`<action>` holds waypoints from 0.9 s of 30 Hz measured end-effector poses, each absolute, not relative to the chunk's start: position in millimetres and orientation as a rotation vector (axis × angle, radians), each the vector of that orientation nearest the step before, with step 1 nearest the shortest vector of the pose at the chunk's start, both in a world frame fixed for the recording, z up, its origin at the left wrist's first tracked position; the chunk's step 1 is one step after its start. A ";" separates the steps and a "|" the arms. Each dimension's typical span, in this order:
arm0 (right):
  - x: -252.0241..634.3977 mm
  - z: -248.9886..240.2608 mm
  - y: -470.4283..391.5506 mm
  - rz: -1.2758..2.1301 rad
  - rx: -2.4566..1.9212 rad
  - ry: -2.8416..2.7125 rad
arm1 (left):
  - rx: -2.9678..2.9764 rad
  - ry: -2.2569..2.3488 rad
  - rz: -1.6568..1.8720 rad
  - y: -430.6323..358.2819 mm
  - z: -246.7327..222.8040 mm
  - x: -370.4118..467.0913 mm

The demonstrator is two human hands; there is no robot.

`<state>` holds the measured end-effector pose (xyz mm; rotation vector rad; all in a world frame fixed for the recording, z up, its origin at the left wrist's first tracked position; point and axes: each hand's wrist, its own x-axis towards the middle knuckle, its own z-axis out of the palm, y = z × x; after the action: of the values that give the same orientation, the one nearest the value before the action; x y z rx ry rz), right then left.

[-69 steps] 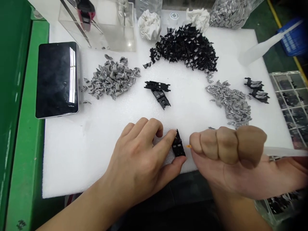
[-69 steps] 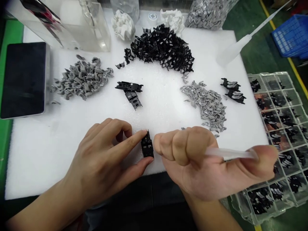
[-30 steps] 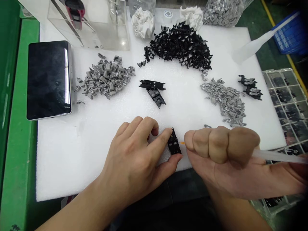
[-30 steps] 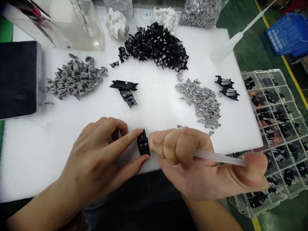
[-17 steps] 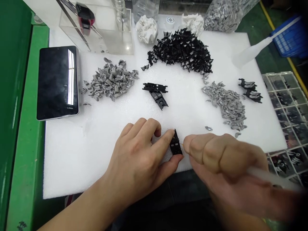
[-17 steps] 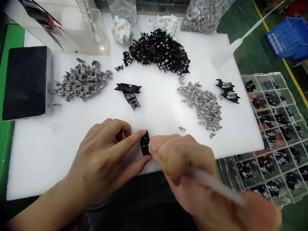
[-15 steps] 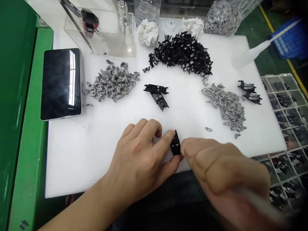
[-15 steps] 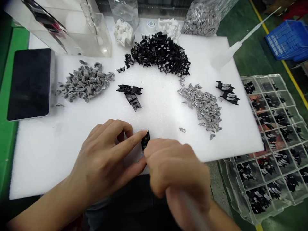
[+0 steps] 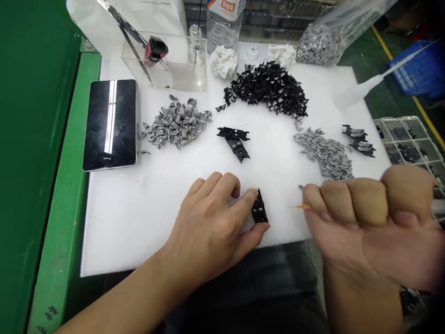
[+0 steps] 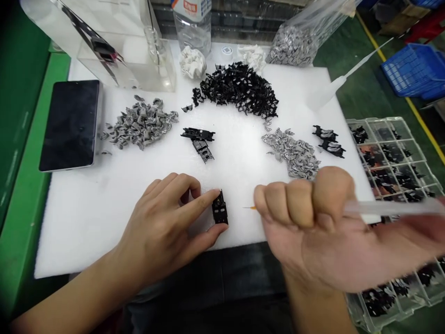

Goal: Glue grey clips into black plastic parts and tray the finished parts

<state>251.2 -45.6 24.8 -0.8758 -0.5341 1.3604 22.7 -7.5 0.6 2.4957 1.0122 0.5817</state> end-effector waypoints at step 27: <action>224.3 6.4 -36.7 1.572 -0.676 -0.671 | 2.493 0.990 0.642 -7.3 -2.8 21.2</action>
<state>224.3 -36.7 6.4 -0.6757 -0.6707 1.5724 21.2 -7.3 -2.8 2.4927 0.9901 0.6417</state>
